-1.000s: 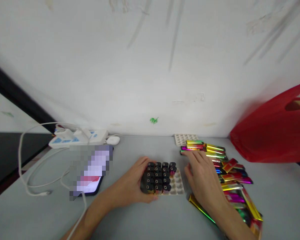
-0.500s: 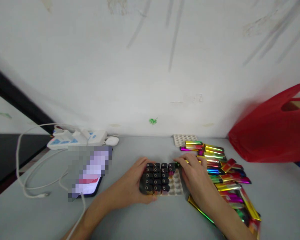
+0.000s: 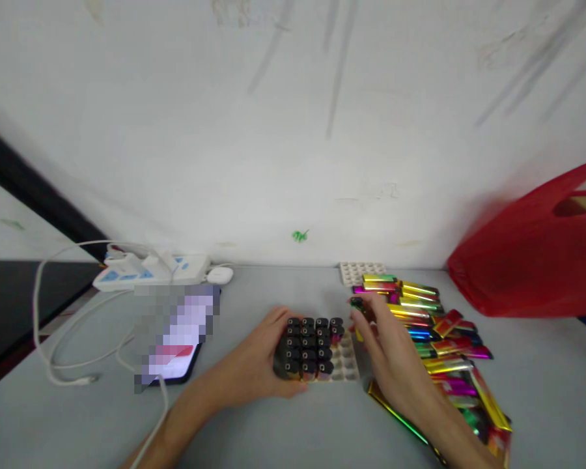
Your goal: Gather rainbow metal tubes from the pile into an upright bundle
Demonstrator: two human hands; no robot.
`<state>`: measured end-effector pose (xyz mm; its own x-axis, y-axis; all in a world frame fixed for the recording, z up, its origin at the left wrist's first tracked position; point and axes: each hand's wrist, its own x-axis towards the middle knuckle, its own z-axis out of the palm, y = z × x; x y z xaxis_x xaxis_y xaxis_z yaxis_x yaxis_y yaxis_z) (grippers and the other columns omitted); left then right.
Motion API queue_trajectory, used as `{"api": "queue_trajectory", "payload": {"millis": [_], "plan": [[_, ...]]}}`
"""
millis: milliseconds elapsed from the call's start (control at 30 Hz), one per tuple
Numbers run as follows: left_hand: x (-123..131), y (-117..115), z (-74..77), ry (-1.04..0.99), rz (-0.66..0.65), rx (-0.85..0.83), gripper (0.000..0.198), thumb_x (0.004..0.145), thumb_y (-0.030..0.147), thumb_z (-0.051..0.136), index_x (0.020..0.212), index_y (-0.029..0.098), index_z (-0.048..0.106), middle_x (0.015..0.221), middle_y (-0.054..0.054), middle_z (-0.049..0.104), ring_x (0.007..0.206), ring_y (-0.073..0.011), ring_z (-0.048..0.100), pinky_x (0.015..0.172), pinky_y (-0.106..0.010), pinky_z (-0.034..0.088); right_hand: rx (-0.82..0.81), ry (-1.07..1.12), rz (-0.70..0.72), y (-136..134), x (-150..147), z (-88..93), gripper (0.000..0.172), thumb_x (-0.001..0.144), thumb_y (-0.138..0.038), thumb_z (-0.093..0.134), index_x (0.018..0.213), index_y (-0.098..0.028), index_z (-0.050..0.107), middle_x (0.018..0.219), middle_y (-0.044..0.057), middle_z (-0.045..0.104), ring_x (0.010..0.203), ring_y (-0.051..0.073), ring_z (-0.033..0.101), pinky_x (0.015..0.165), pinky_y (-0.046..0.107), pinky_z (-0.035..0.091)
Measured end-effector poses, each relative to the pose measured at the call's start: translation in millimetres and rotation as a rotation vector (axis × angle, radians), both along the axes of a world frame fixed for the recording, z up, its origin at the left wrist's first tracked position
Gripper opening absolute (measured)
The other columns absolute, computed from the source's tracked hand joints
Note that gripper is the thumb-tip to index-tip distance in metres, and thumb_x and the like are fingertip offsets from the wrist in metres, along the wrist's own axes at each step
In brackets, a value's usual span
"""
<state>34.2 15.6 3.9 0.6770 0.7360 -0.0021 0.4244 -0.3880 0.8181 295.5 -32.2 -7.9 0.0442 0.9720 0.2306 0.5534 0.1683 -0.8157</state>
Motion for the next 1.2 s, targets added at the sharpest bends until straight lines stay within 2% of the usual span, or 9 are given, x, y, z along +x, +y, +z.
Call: {"api": "queue_trajectory", "payload": {"millis": [133, 233, 300, 367, 467, 567, 633, 933, 1200], "plan": [[-1, 0, -1.4, 0.015, 0.006, 0.006, 0.072, 0.073, 0.022, 0.097, 0.136, 0.024, 0.062, 0.133, -0.006, 0.063, 0.130, -0.0314, 0.062, 0.119, -0.044, 0.050, -0.111, 0.207, -0.061, -1, 0, 4.5, 0.029, 0.116, -0.053, 0.043, 0.114, -0.027, 0.056, 0.090, 0.003, 0.066, 0.081, 0.023, 0.064, 0.070, 0.035, 0.051], [-1, 0, -2.0, 0.023, 0.004, 0.011, 0.073, 0.072, 0.023, 0.098, 0.135, 0.024, 0.062, 0.133, -0.007, 0.062, 0.131, -0.0321, 0.061, 0.120, -0.045, 0.048, -0.238, 0.473, 0.020, -2, -3, 7.0, 0.037, 0.112, -0.062, 0.047, 0.128, -0.029, 0.053, 0.087, 0.000, 0.066, 0.067, 0.020, 0.061, 0.049, 0.028, 0.043], [-1, 0, -1.7, 0.023, 0.003, 0.011, 0.073, 0.073, 0.024, 0.097, 0.136, 0.024, 0.062, 0.133, -0.007, 0.063, 0.131, -0.0324, 0.061, 0.120, -0.046, 0.049, -0.306, 0.618, 0.068, -2, -4, 8.2, 0.044, 0.109, -0.065, 0.053, 0.135, -0.030, 0.052, 0.087, -0.001, 0.066, 0.061, 0.018, 0.058, 0.042, 0.025, 0.037], [-1, 0, -1.0, 0.022, 0.006, 0.011, 0.072, 0.073, 0.024, 0.096, 0.137, 0.024, 0.062, 0.134, -0.007, 0.063, 0.131, -0.0330, 0.061, 0.119, -0.045, 0.050, -0.335, 0.708, 0.074, -1, -4, 7.7, 0.045, 0.106, -0.066, 0.060, 0.130, -0.028, 0.057, 0.085, -0.002, 0.064, 0.059, 0.016, 0.053, 0.043, 0.023, 0.036], [-1, 0, -0.2, 0.018, 0.001, 0.002, 0.071, 0.073, 0.025, 0.096, 0.136, 0.024, 0.063, 0.133, -0.006, 0.064, 0.130, -0.0339, 0.062, 0.117, -0.045, 0.051, -0.392, 0.825, 0.102, 1, -1, 4.8, 0.049, 0.103, -0.071, 0.060, 0.106, -0.022, 0.066, 0.072, -0.003, 0.053, 0.057, 0.014, 0.042, 0.045, 0.024, 0.031], [-1, 0, -0.2, 0.007, -0.005, -0.005, 0.071, 0.073, 0.025, 0.096, 0.136, 0.025, 0.063, 0.133, -0.007, 0.064, 0.129, -0.0336, 0.062, 0.117, -0.046, 0.051, -0.454, 0.886, 0.154, 4, 1, 4.2, 0.063, 0.101, -0.079, 0.055, 0.076, -0.021, 0.060, 0.064, -0.004, 0.039, 0.054, 0.013, 0.031, 0.047, 0.026, 0.025], [-1, 0, -0.4, 0.005, 0.000, -0.005, 0.073, 0.073, 0.025, 0.096, 0.137, 0.025, 0.062, 0.135, -0.007, 0.063, 0.130, -0.0335, 0.062, 0.117, -0.045, 0.051, -0.483, 0.893, 0.170, 4, 1, 6.5, 0.066, 0.098, -0.080, 0.057, 0.067, -0.022, 0.051, 0.062, -0.005, 0.034, 0.054, 0.012, 0.026, 0.048, 0.027, 0.023], [-1, 0, -1.6, -0.005, 0.000, -0.025, 0.074, 0.073, 0.021, 0.096, 0.138, 0.026, 0.061, 0.136, -0.006, 0.062, 0.130, -0.0312, 0.062, 0.118, -0.043, 0.050, -0.512, 0.916, 0.216, 1, -1, 6.5, 0.060, 0.098, -0.073, 0.056, 0.065, -0.025, 0.042, 0.063, -0.006, 0.028, 0.057, 0.013, 0.020, 0.052, 0.029, 0.022], [-1, 0, -1.0, 0.007, -0.002, -0.007, 0.071, 0.074, 0.025, 0.095, 0.136, 0.026, 0.061, 0.136, -0.007, 0.062, 0.130, -0.0330, 0.061, 0.118, -0.046, 0.051, -0.551, 0.991, 0.142, 0, -6, 1.6, 0.050, 0.093, -0.063, 0.059, 0.067, -0.026, 0.038, 0.063, -0.008, 0.024, 0.057, 0.012, 0.014, 0.050, 0.028, 0.013]]}}
